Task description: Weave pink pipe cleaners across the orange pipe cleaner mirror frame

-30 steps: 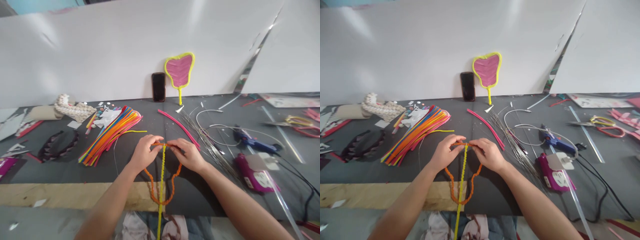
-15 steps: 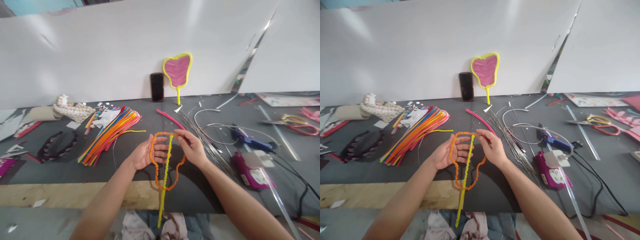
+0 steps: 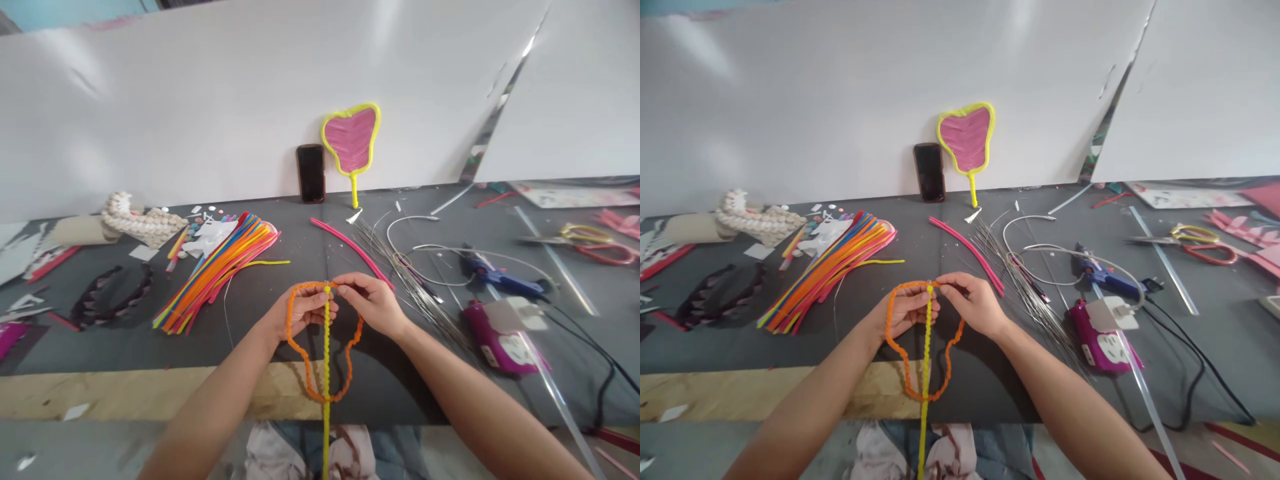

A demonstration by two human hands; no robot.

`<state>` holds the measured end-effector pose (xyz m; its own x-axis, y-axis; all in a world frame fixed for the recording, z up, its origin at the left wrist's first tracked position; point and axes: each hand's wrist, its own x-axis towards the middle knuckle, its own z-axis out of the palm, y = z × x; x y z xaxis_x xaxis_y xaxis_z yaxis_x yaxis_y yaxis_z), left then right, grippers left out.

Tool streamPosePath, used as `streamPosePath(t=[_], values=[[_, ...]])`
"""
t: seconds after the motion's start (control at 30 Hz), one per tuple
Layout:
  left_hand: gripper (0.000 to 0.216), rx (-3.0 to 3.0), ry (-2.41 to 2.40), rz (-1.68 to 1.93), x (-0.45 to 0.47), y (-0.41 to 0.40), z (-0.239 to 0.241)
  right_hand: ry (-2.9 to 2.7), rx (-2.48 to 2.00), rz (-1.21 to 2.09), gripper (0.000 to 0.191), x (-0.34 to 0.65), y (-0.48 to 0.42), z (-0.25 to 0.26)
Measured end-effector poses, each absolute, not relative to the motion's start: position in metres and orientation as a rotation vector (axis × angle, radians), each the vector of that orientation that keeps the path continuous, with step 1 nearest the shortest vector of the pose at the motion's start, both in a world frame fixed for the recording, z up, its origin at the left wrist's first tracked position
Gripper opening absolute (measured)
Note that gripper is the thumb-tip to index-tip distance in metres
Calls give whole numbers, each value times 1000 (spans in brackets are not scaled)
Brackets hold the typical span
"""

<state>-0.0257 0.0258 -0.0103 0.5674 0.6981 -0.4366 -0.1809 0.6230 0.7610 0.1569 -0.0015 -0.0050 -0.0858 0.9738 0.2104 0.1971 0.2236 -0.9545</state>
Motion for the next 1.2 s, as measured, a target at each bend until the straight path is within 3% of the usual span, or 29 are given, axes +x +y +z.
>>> streamPosePath(t=[0.33, 0.97, 1.1, 1.2], values=[[19, 777, 726, 545, -27, 25, -7, -1492, -1147, 929, 20, 157, -3, -10], [24, 806, 724, 547, -27, 25, -5, -1736, -1042, 806, 22, 157, -4, -6], [23, 726, 734, 636, -30, 30, 0, -1648, -1117, 889, 30, 157, -5, -8], [35, 698, 722, 678, -34, 31, 4, -1607, -1147, 942, 36, 156, -5, -8]])
